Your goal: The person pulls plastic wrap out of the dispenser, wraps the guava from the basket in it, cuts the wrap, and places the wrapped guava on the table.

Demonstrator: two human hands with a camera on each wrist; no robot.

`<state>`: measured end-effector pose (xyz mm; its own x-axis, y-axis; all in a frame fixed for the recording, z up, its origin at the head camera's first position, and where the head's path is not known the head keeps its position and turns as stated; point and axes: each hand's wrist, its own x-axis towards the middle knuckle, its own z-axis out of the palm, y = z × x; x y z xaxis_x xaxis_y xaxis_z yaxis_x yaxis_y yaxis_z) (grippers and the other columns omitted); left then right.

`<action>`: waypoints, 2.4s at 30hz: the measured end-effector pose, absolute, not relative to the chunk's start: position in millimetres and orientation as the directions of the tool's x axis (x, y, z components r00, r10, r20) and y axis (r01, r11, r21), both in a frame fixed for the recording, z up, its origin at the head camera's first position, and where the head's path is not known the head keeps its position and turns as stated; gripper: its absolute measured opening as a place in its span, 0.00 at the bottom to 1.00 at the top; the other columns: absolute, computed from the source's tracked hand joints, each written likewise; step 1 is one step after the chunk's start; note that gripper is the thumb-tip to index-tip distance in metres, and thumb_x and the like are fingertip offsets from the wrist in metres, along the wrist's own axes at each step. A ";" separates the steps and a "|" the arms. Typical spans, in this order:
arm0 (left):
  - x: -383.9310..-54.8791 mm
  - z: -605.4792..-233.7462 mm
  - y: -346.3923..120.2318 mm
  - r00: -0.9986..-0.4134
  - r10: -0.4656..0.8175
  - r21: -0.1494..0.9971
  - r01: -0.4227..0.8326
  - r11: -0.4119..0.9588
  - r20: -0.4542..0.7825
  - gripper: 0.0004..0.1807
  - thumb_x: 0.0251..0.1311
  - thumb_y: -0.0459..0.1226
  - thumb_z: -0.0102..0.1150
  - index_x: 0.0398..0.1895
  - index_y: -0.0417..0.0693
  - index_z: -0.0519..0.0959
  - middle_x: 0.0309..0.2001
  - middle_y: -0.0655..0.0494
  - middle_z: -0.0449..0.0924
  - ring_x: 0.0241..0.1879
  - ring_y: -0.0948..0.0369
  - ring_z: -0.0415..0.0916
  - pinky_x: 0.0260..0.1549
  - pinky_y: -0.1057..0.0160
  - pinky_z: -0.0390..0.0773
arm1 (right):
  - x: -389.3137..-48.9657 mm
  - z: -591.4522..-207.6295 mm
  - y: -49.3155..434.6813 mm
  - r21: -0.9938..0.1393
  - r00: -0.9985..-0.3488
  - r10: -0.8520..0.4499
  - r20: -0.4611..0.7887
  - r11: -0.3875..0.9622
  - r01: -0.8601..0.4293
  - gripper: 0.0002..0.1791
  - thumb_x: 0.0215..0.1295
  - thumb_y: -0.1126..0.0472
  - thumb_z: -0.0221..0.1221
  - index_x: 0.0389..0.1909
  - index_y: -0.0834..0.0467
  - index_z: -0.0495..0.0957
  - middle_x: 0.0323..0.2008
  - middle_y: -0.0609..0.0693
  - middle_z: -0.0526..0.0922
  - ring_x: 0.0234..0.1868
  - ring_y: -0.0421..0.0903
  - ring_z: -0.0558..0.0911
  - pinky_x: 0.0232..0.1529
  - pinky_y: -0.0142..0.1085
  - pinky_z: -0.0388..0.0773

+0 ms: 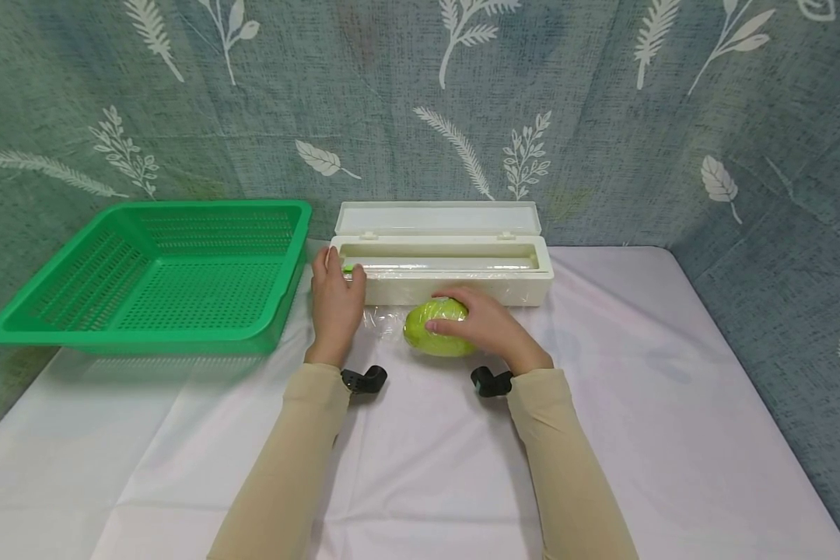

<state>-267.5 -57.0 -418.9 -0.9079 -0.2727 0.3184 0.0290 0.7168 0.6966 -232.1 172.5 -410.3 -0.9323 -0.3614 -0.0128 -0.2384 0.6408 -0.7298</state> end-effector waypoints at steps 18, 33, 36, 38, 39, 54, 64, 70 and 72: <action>-266.6 -419.5 -59.1 -0.905 -0.283 0.722 0.038 0.691 0.318 0.29 0.63 0.46 0.39 0.65 0.43 0.57 0.66 0.53 0.50 0.59 0.52 0.56 0.48 0.48 0.65 | -231.6 -410.3 172.5 -0.738 -0.933 -0.359 -0.009 0.633 -0.236 0.34 0.46 0.34 0.59 0.55 0.43 0.69 0.57 0.44 0.68 0.55 0.47 0.67 0.53 0.47 0.63; -268.0 -422.0 -60.0 -0.895 -0.282 0.706 0.049 0.707 0.345 0.29 0.63 0.47 0.38 0.64 0.42 0.59 0.65 0.52 0.51 0.58 0.51 0.59 0.48 0.49 0.66 | -232.2 -410.8 171.9 -0.736 -0.935 -0.355 -0.015 0.637 -0.230 0.34 0.46 0.34 0.58 0.56 0.43 0.69 0.57 0.44 0.67 0.55 0.47 0.67 0.53 0.48 0.63; -267.9 -422.3 -60.2 -0.893 -0.283 0.702 0.050 0.710 0.350 0.28 0.63 0.46 0.38 0.64 0.42 0.59 0.65 0.52 0.52 0.57 0.51 0.59 0.47 0.49 0.66 | -232.1 -410.5 171.6 -0.734 -0.935 -0.353 -0.017 0.639 -0.228 0.34 0.46 0.33 0.58 0.56 0.43 0.69 0.57 0.44 0.67 0.55 0.47 0.67 0.53 0.48 0.63; -267.7 -422.1 -60.2 -0.894 -0.282 0.703 0.051 0.709 0.349 0.28 0.63 0.46 0.38 0.64 0.41 0.59 0.65 0.52 0.52 0.58 0.51 0.59 0.47 0.49 0.66 | -232.0 -410.4 171.5 -0.734 -0.936 -0.351 -0.018 0.641 -0.226 0.34 0.46 0.33 0.58 0.55 0.42 0.69 0.57 0.44 0.67 0.55 0.47 0.67 0.53 0.48 0.63; -267.5 -421.8 -60.3 -0.894 -0.282 0.705 0.052 0.707 0.348 0.28 0.63 0.46 0.38 0.64 0.41 0.59 0.65 0.52 0.52 0.58 0.51 0.59 0.47 0.49 0.66 | -232.0 -410.4 171.4 -0.733 -0.936 -0.350 -0.018 0.641 -0.226 0.34 0.46 0.33 0.58 0.55 0.42 0.69 0.57 0.44 0.67 0.55 0.47 0.67 0.53 0.48 0.63; -268.4 -420.5 -61.0 -0.891 -0.291 0.718 0.054 0.694 0.349 0.27 0.63 0.44 0.38 0.63 0.41 0.61 0.64 0.51 0.54 0.59 0.53 0.58 0.48 0.50 0.67 | -232.6 -411.4 172.4 -0.740 -0.935 -0.353 -0.015 0.633 -0.227 0.35 0.46 0.33 0.58 0.56 0.43 0.69 0.57 0.44 0.67 0.56 0.47 0.66 0.53 0.48 0.63; -268.8 -420.9 -62.2 -0.880 -0.303 0.726 0.066 0.685 0.365 0.25 0.63 0.43 0.39 0.61 0.42 0.64 0.63 0.51 0.56 0.58 0.53 0.60 0.47 0.51 0.68 | -232.0 -409.5 172.1 -0.748 -0.934 -0.358 -0.013 0.623 -0.228 0.34 0.47 0.35 0.59 0.56 0.44 0.69 0.57 0.45 0.67 0.55 0.47 0.67 0.53 0.48 0.63; -268.0 -420.1 -62.2 -0.876 -0.301 0.727 0.079 0.682 0.377 0.24 0.63 0.42 0.40 0.61 0.41 0.65 0.62 0.50 0.57 0.57 0.52 0.62 0.46 0.50 0.68 | -231.8 -408.9 171.8 -0.748 -0.931 -0.365 -0.006 0.619 -0.238 0.34 0.47 0.35 0.59 0.56 0.45 0.69 0.57 0.46 0.68 0.55 0.48 0.67 0.53 0.48 0.63; -267.4 -419.4 -62.7 -0.880 -0.295 0.729 0.081 0.680 0.373 0.24 0.63 0.42 0.39 0.61 0.41 0.64 0.63 0.50 0.57 0.57 0.52 0.62 0.47 0.50 0.68 | -231.9 -409.2 171.7 -0.747 -0.931 -0.364 -0.004 0.620 -0.239 0.34 0.47 0.35 0.59 0.56 0.45 0.69 0.57 0.46 0.68 0.55 0.47 0.67 0.53 0.48 0.63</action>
